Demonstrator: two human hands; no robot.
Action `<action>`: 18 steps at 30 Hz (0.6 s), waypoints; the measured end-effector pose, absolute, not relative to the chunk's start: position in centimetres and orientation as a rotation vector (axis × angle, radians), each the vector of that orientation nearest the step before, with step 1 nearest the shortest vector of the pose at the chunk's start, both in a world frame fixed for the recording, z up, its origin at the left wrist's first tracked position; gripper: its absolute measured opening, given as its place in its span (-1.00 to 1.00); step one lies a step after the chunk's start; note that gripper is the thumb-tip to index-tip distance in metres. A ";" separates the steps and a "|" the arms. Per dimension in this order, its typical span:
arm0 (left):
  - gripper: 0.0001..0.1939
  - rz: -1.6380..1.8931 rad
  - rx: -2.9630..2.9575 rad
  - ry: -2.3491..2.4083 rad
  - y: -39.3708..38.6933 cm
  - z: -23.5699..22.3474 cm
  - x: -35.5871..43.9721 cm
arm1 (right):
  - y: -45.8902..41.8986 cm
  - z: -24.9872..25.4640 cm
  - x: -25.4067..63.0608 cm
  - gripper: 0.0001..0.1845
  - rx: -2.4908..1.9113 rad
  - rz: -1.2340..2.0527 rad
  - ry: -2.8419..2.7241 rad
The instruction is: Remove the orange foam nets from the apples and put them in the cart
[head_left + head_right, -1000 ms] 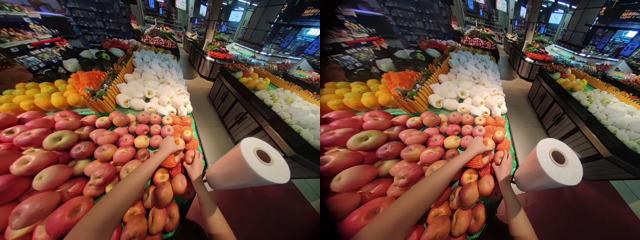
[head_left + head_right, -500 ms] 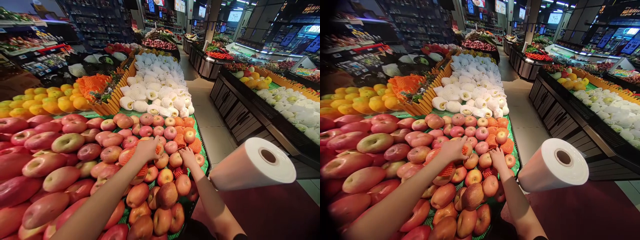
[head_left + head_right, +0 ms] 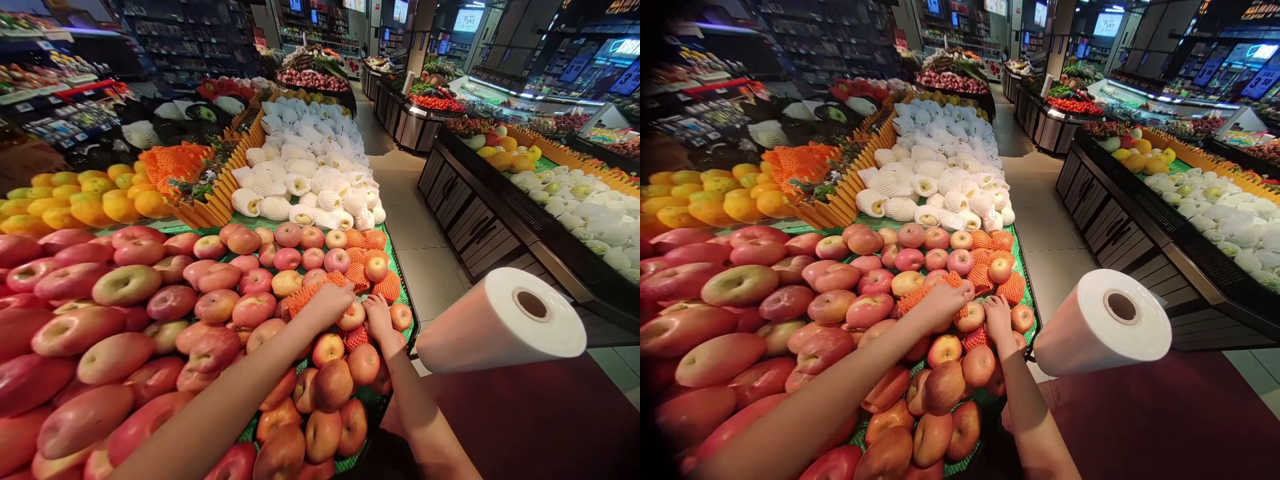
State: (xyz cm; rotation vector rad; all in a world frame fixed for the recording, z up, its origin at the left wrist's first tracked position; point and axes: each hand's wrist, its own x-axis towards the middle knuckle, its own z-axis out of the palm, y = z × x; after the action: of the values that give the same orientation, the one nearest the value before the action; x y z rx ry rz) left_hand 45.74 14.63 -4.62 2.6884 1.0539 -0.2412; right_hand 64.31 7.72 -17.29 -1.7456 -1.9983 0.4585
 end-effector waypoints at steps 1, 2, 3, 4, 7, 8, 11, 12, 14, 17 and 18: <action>-0.63 -0.290 2.713 1.022 13.9 -5.0 46.1 | 7.2 -17.4 64.3 -0.84 -1.767 0.438 -1.964; -0.61 -0.329 2.724 1.003 13.4 -5.3 46.3 | 6.7 -17.4 64.2 -0.85 -1.799 0.414 -1.920; -0.59 -0.350 2.723 0.994 13.1 -5.6 46.4 | 6.4 -17.4 64.2 -0.84 -1.827 0.400 -1.863; -0.60 -0.356 2.713 0.987 13.0 -5.8 46.4 | 6.2 -17.5 64.1 -0.82 -1.842 0.401 -1.795; -0.57 -0.361 2.689 0.858 13.4 -6.4 46.1 | 6.0 -17.4 64.1 -0.77 -1.806 0.517 -1.531; -0.48 -0.364 2.672 0.812 13.5 -6.5 46.2 | 6.0 -17.4 64.2 -0.75 -1.803 0.567 -1.409; -0.44 -0.371 2.638 0.786 13.5 -7.0 47.1 | 6.1 -17.2 64.6 -0.62 -1.900 0.597 -1.052; -0.49 -0.369 2.640 0.804 13.5 -7.0 47.5 | 6.0 -17.1 64.7 -0.59 -1.939 0.584 -0.981; -0.55 -0.357 2.650 0.811 13.4 -7.1 48.4 | 5.9 -16.6 64.7 -0.60 -1.986 0.543 -0.939; -0.64 -0.338 2.659 0.773 13.6 -7.1 49.1 | 5.5 -15.2 64.2 -0.69 -1.987 0.409 -0.984; -0.68 -0.326 2.661 0.778 13.7 -7.1 49.2 | 5.3 -14.5 64.0 -0.70 -1.972 0.342 -0.989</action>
State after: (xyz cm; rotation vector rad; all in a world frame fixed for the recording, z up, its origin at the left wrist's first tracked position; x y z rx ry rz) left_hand 49.19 13.72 -7.10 2.6607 0.7781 -0.3260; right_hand 63.98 5.26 -14.51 -1.9715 -0.9893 0.3416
